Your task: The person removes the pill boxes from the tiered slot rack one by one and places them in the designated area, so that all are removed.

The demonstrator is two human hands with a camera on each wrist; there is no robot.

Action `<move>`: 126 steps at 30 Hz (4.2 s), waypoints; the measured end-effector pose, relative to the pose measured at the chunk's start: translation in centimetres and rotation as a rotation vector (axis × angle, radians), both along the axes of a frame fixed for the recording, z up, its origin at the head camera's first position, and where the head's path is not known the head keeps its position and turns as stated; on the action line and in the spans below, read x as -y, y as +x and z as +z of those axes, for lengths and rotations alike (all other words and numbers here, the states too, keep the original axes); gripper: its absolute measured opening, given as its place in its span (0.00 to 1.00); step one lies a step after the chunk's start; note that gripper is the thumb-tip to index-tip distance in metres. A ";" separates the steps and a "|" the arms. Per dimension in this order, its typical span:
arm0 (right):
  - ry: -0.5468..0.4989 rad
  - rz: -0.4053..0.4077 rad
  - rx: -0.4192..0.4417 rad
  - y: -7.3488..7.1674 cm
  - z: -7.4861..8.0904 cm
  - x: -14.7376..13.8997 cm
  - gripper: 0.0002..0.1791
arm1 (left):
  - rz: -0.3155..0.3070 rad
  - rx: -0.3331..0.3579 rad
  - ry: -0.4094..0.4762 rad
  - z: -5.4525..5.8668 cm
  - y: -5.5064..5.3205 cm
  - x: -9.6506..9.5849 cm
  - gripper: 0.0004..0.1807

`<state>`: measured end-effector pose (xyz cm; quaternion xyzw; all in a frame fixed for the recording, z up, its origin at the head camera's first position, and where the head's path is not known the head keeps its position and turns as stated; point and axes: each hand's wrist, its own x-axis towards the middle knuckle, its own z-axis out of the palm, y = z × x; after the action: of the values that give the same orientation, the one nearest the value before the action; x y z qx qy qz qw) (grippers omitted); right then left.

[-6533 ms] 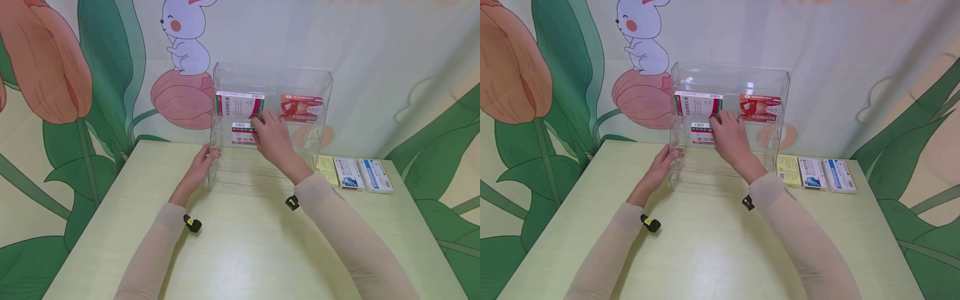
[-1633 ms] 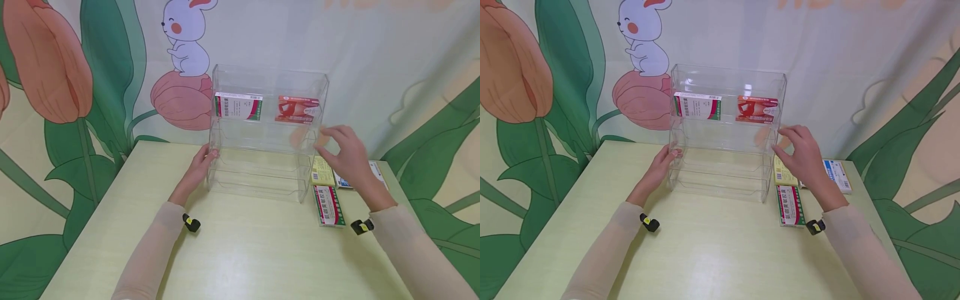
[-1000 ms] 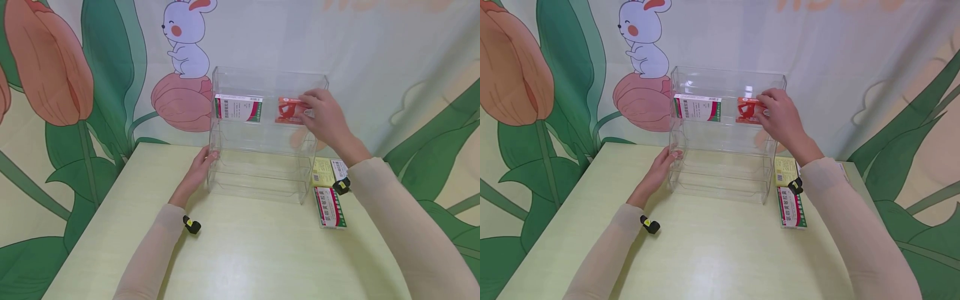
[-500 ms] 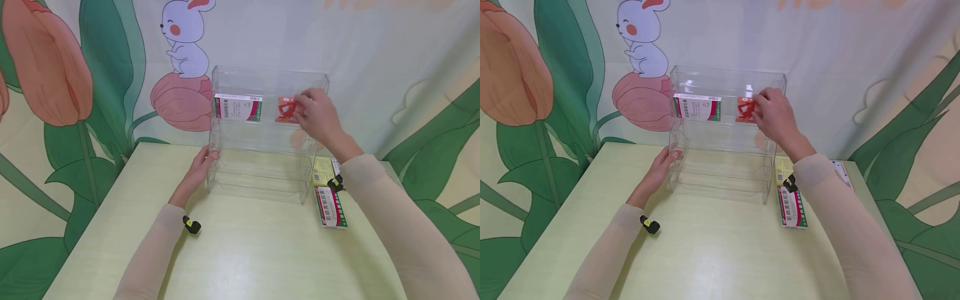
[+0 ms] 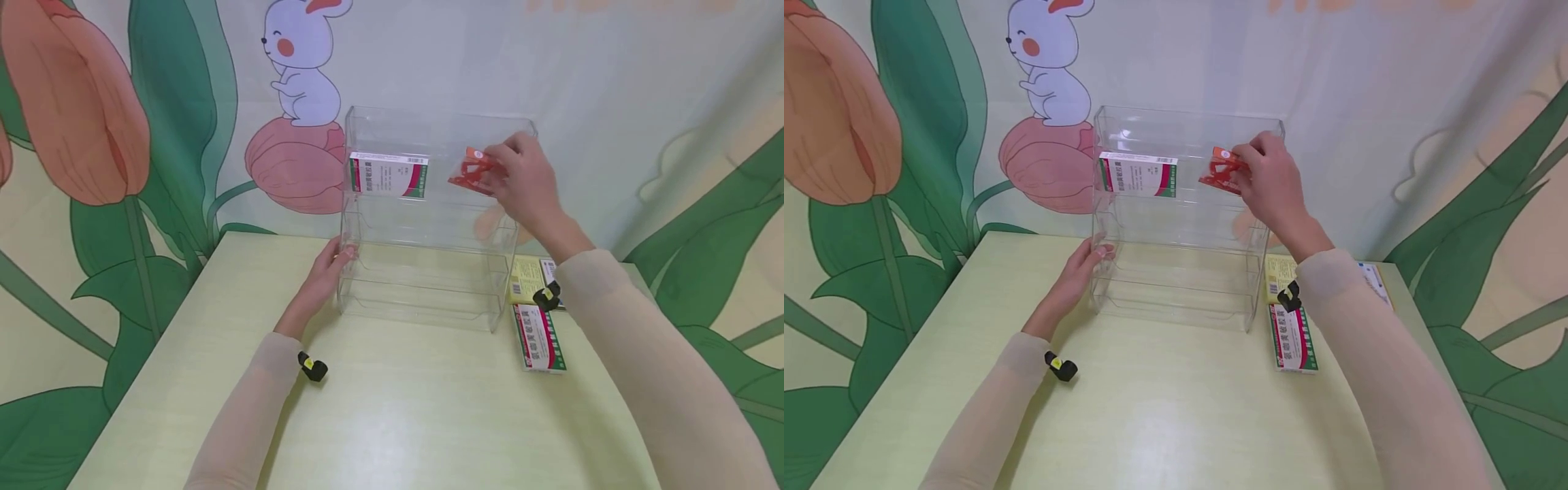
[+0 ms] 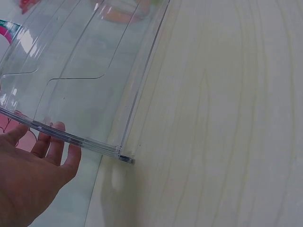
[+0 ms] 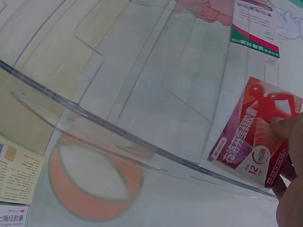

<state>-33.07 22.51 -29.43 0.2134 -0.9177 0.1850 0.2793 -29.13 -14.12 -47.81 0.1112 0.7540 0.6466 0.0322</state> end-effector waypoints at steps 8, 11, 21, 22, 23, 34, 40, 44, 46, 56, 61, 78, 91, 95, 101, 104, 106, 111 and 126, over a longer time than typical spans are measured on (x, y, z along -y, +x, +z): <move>-0.278 -0.039 -0.042 1.8 2.6 -0.8 0.20 | 0.007 0.006 -0.013 -0.5 -0.2 0.0 0.33; -0.336 -0.070 -0.048 2.8 3.4 -1.6 0.21 | 0.011 0.001 -0.016 -1.2 -0.7 0.1 0.33; -0.468 -0.160 -0.008 5.2 2.3 -7.0 0.24 | 0.013 -0.023 -0.020 -1.7 -0.8 0.3 0.38; -0.493 -0.170 0.011 5.4 2.0 -7.6 0.24 | 0.015 -0.021 -0.019 -1.7 -0.8 0.4 0.38; -0.518 -0.181 0.032 5.6 1.7 -8.2 0.24 | 0.016 -0.018 -0.018 -1.7 -0.9 0.4 0.38; -0.616 -0.300 0.224 8.7 -2.8 -13.1 0.28 | 0.019 0.007 -0.024 -1.9 -0.9 0.3 0.34; -0.532 -0.356 0.363 10.2 -5.8 -14.8 0.35 | 0.019 0.003 -0.025 -1.7 -0.8 0.3 0.37; -0.466 -0.360 0.418 10.9 -8.3 -16.5 0.37 | 0.015 0.006 -0.028 -1.6 -0.8 0.2 0.37; -0.439 -0.353 0.435 11.3 -9.6 -17.5 0.37 | 0.012 0.005 -0.024 -1.6 -0.8 0.2 0.37; -0.378 -0.365 0.545 13.5 -15.6 -21.9 0.38 | 0.004 0.024 0.003 -0.3 -0.3 0.1 0.33; -0.351 -0.362 0.595 14.6 -17.7 -22.9 0.37 | -0.001 0.028 -0.012 0.9 0.8 -0.2 0.33; -0.337 -0.333 0.869 15.1 -20.7 -24.0 0.43 | 0.008 0.031 -0.019 1.0 0.9 -0.2 0.33; -0.298 -0.384 0.877 14.7 -21.4 -23.5 0.38 | 0.013 0.021 -0.022 0.9 0.8 -0.3 0.34; -0.265 -0.400 0.856 14.5 -21.5 -23.4 0.36 | 0.014 0.017 -0.030 0.8 0.8 -0.3 0.34; -0.236 -0.416 0.840 14.3 -21.5 -23.3 0.33 | 0.020 0.027 -0.024 0.1 0.2 -0.2 0.33; -0.208 -0.404 0.804 14.4 -21.3 -23.0 0.32 | 0.021 0.027 -0.018 -0.9 -0.6 0.0 0.33; -0.187 -0.394 0.762 14.5 -21.0 -22.6 0.31 | 0.024 0.024 -0.018 -1.5 -0.9 0.1 0.34; -0.160 -0.354 0.589 14.7 -19.0 -20.2 0.31 | 0.027 0.009 -0.022 -1.8 -1.1 0.2 0.36; -0.244 -0.089 0.084 12.9 -9.5 -8.5 0.24 | 0.021 -0.020 -0.014 -1.8 -0.9 0.0 0.40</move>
<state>-20.14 31.00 -38.89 0.1292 -0.9079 0.2914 0.2722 -30.02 -14.17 -49.61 0.1097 0.7599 0.6405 0.0187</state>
